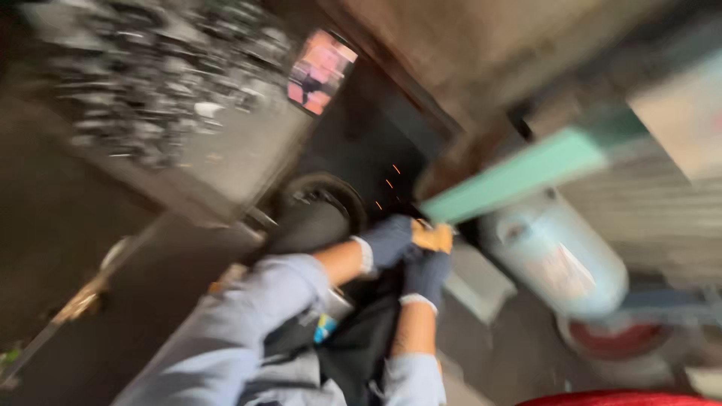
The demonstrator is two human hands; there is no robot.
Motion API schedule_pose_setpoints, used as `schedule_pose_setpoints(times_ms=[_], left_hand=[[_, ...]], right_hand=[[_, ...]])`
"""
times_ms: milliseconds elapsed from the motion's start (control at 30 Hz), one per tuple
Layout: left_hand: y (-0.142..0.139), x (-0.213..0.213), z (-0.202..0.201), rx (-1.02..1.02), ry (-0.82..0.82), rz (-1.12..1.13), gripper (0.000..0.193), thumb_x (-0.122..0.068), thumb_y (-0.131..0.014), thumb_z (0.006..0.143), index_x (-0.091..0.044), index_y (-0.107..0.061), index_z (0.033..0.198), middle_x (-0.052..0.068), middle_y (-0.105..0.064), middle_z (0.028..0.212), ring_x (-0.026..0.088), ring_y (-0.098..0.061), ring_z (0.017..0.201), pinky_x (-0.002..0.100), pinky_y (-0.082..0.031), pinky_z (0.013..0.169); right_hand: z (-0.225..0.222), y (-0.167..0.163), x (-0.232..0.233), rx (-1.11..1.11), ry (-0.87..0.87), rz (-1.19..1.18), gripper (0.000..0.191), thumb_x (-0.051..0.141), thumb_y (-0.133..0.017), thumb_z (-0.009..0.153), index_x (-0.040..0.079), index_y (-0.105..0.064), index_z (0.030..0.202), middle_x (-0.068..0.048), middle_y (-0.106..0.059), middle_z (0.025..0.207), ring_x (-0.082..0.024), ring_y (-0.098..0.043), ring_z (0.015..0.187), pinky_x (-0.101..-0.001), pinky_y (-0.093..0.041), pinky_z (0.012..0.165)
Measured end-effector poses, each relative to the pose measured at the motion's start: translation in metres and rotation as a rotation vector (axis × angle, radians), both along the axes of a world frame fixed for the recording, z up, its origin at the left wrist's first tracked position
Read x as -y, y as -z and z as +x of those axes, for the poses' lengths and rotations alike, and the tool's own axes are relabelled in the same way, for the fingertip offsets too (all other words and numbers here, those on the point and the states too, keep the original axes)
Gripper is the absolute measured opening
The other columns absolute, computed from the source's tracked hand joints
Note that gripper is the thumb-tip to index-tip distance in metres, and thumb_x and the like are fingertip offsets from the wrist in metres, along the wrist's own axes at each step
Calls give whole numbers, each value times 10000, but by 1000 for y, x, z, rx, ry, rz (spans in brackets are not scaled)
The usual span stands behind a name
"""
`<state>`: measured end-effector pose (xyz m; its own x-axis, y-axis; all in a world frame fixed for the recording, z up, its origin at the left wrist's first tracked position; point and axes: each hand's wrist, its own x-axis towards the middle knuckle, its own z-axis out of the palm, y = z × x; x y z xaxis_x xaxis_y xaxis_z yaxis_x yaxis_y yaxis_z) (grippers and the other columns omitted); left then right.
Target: The person grinds small metal parts against a belt grinder, holding each piece with both gloved hands and rotating it to smooth different edges. Sparks fly as the metal contacts the belt. The person occasionally pauses to reposition the part before continuing the grinding process.
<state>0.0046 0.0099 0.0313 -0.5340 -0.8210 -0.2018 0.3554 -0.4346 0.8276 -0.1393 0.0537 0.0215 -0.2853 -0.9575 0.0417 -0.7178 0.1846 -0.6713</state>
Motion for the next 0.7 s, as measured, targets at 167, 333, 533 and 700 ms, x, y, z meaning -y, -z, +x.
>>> schedule_pose_setpoints(times_ms=[167,333,533,700], left_hand=[[-35,17,21,360,235,-116,286,-274,-653,935,-17,-710,1045,196,-741,847,279,-718,757,383,-578,677],[-58,67,168,1215,-8,-927,270,-356,-609,902,-125,-745,935,173,-708,996,379,-695,894,520,-528,777],[-27,137,293,1685,-272,-1009,322,-119,-520,974,-35,-645,1258,199,-722,944,373,-701,801,497,-548,670],[-18,166,290,1687,-131,-926,342,-104,-518,928,-13,-634,1237,219,-734,911,388,-721,785,507,-563,666]], right_hand=[[35,-37,14,1232,511,-20,450,415,-572,989,37,-597,1232,-73,-677,1093,-194,-658,906,-342,-530,740],[47,-71,-25,772,376,-15,460,390,-600,981,47,-631,1286,-50,-656,1097,-166,-625,990,-294,-491,846],[77,-69,-17,401,-102,213,406,306,-670,943,49,-705,1255,-67,-744,1152,-182,-641,1055,-298,-482,933],[103,-62,-19,-79,-455,468,553,451,-692,900,102,-649,1327,-142,-690,1286,-295,-636,1207,-373,-491,989]])
